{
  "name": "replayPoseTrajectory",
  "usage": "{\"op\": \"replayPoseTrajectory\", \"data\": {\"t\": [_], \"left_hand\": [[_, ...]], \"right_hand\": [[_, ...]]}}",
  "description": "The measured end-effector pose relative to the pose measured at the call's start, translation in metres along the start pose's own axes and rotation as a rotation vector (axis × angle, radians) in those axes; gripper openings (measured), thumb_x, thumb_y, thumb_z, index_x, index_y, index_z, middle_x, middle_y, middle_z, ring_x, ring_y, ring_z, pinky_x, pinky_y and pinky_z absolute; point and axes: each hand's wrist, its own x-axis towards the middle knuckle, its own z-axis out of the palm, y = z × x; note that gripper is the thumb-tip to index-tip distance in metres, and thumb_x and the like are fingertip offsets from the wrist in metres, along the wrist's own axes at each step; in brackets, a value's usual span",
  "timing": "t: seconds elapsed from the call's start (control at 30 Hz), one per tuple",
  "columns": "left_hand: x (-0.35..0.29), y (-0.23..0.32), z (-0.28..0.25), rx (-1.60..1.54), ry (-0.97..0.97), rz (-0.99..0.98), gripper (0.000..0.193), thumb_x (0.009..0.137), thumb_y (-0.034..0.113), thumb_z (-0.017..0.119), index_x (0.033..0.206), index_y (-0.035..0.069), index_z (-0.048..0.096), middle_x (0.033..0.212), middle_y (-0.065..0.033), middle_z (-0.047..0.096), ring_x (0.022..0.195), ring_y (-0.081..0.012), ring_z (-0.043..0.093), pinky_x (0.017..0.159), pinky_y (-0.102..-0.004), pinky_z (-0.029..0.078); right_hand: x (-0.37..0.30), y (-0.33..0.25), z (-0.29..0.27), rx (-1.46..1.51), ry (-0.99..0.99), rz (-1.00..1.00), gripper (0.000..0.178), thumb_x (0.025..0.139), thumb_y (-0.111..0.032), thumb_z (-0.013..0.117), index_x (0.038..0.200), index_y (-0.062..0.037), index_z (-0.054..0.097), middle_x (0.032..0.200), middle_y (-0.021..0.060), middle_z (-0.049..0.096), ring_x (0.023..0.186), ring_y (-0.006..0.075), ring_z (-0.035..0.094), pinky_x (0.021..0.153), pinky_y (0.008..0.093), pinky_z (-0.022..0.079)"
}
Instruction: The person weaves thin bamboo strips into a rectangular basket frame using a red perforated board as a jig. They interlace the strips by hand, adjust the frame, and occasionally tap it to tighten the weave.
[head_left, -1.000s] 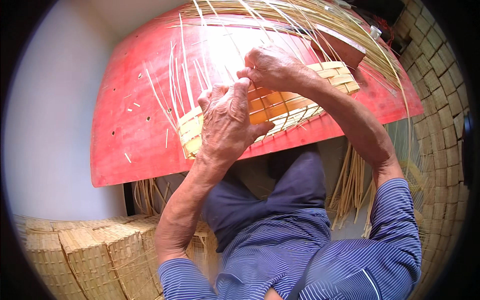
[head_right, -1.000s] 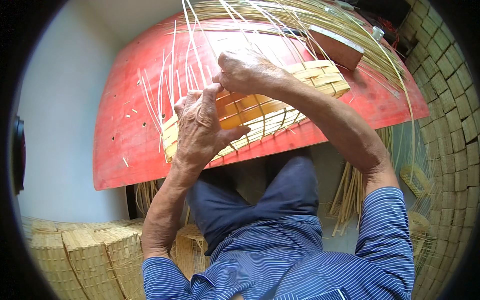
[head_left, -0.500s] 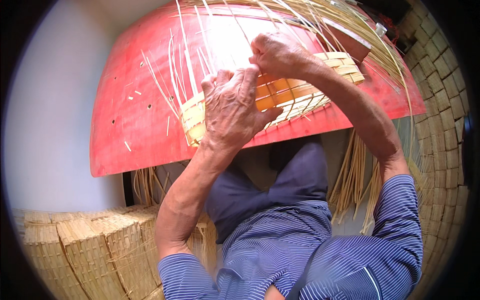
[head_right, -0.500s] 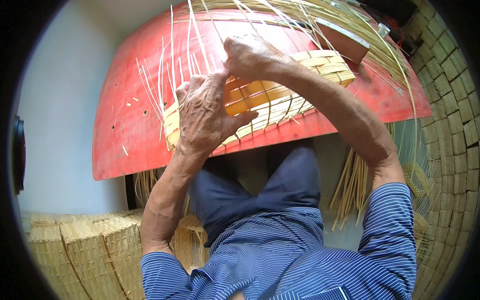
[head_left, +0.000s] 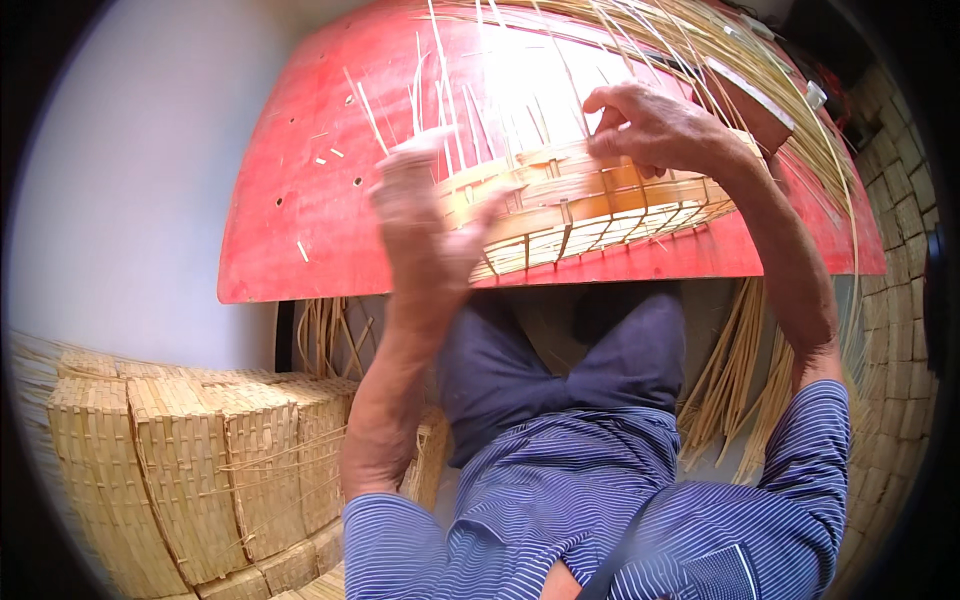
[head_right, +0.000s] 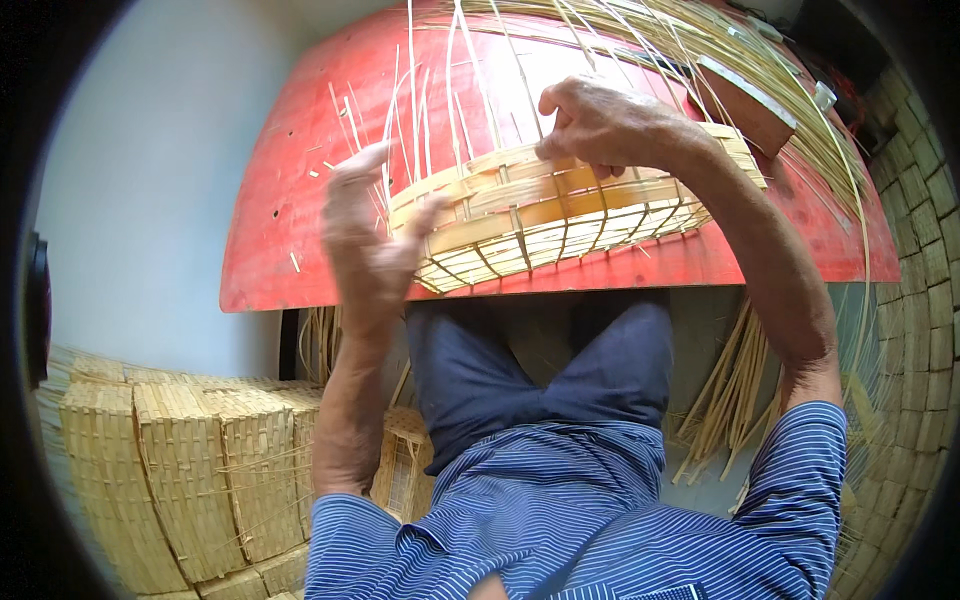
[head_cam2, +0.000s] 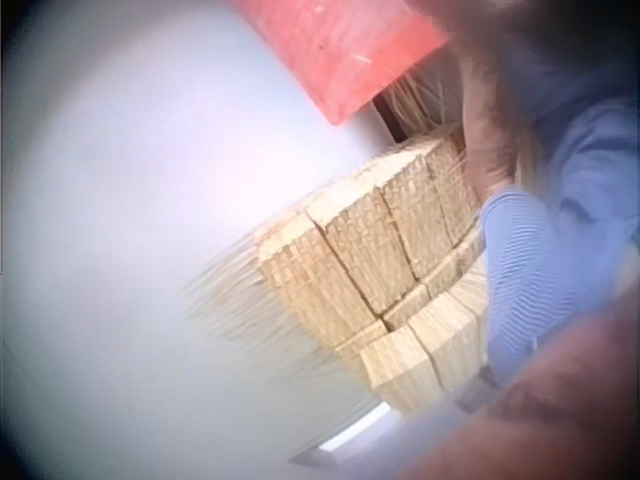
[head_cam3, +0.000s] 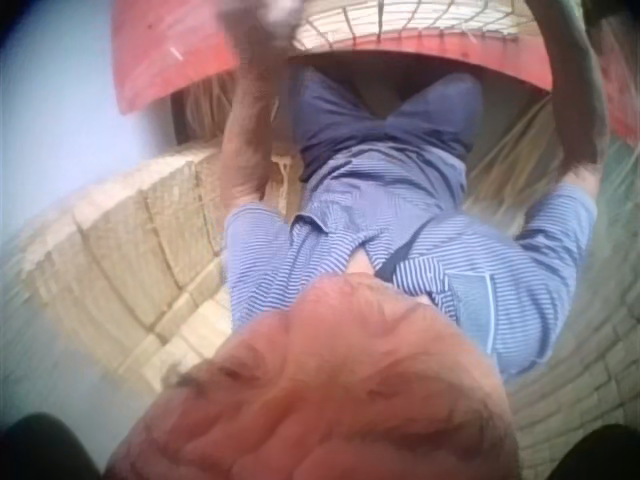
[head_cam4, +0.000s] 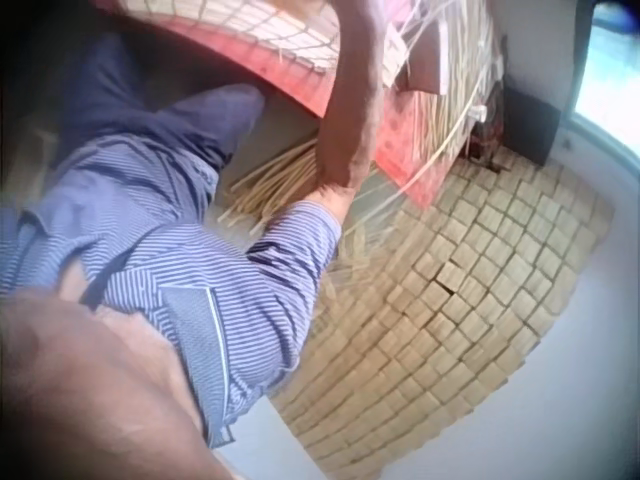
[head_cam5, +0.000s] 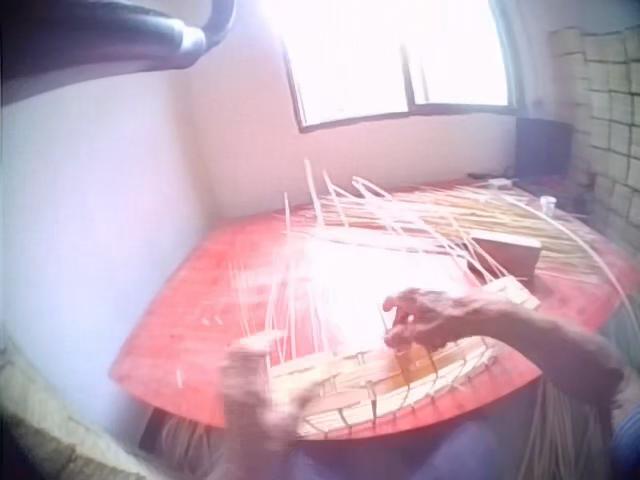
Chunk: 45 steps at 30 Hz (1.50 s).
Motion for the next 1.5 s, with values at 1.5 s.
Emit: {"op": "replayPoseTrajectory", "data": {"t": [1.5], "left_hand": [[-0.070,-0.139,0.055,-0.220,-0.691,-0.235,0.045,0.078,0.039,0.084,0.073,0.002,0.058,0.056,-0.0071,0.050,0.056,-0.0143,0.046,0.054,-0.0367,0.042]], "right_hand": [[0.022,0.096,0.158,-0.239,0.376,-0.207,0.040,0.081,-0.012,0.077,0.114,0.0020,0.060,0.078,0.0174,0.070,0.077,0.0339,0.070,0.067,0.0422,0.053]]}}
